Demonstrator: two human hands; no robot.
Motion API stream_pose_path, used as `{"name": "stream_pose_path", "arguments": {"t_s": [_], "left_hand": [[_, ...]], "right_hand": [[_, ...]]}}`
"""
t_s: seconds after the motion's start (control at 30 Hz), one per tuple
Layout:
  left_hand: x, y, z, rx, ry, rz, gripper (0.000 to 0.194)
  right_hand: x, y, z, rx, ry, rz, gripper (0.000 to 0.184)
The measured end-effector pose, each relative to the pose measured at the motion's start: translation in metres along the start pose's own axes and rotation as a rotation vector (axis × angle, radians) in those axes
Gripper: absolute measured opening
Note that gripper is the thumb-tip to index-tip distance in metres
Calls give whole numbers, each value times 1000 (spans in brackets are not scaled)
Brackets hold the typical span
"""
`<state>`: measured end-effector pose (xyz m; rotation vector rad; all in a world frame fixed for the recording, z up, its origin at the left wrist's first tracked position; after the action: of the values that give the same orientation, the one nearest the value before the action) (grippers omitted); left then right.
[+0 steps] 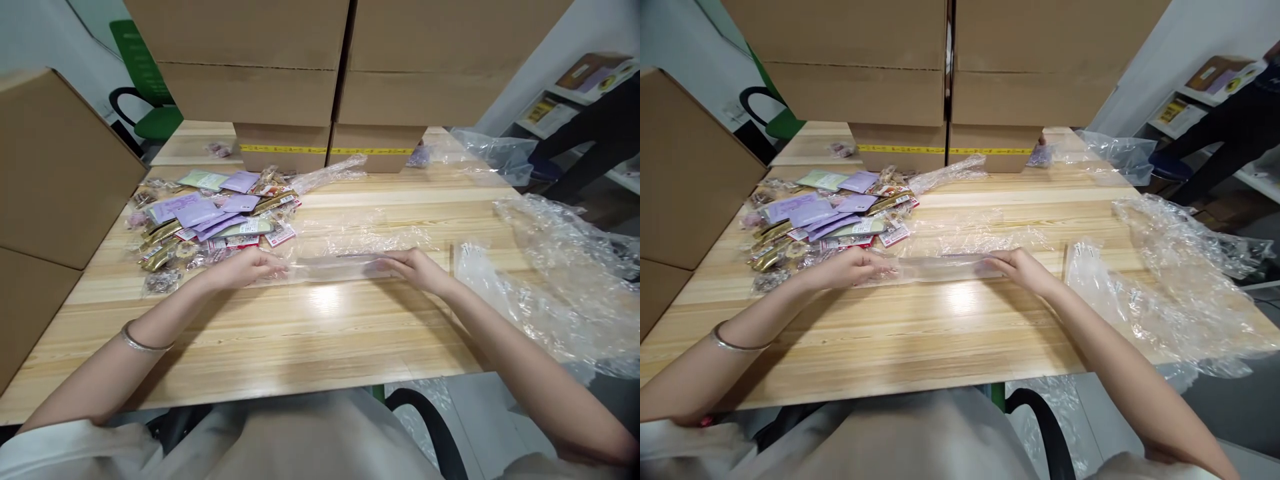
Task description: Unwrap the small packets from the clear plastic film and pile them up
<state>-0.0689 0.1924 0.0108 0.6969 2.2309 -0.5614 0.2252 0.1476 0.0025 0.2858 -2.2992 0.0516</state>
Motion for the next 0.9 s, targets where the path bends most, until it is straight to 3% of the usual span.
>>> {"name": "stream_pose_path", "arguments": {"t_s": [0.17, 0.33, 0.43, 0.5, 0.57, 0.63, 0.67, 0.77, 0.9], "left_hand": [[6, 5, -8, -92, 225, -60, 41], [5, 5, -6, -168, 807, -47, 37], [4, -3, 4, -208, 1001, -72, 36], [-8, -8, 12, -306, 1041, 20, 35], [-28, -13, 28, -366, 1015, 259, 39], [-40, -15, 47, -320, 927, 469, 47], [-41, -12, 53, -280, 881, 508, 53], [-31, 7, 58, -215, 831, 403, 57], [-32, 30, 39, -224, 735, 243, 40]], "right_hand": [[-10, 23, 2, -2, 19, 70, 54], [-25, 40, 13, -8, -318, 37, 56], [-38, 40, 1, -48, -544, 150, 53], [-30, 33, -18, -191, -652, 142, 45], [-7, 23, -23, -262, -643, -60, 43], [15, 8, -5, -153, -531, -310, 56], [21, 0, 7, -79, -473, -394, 64], [21, -13, 30, -26, -415, -464, 61], [11, -6, 25, -158, -473, -357, 38]]}}
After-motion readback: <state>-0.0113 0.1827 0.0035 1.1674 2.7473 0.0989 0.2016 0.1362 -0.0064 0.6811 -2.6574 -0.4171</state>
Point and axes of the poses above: each hand's wrist, its own y-axis towards the middle knuckle, its own z-axis out of the palm, x = y × z, the point moved 8 cm from there along y, towards the middle knuckle, and after that the axes turned 9 degrees about -x, right-handed, at the moved point
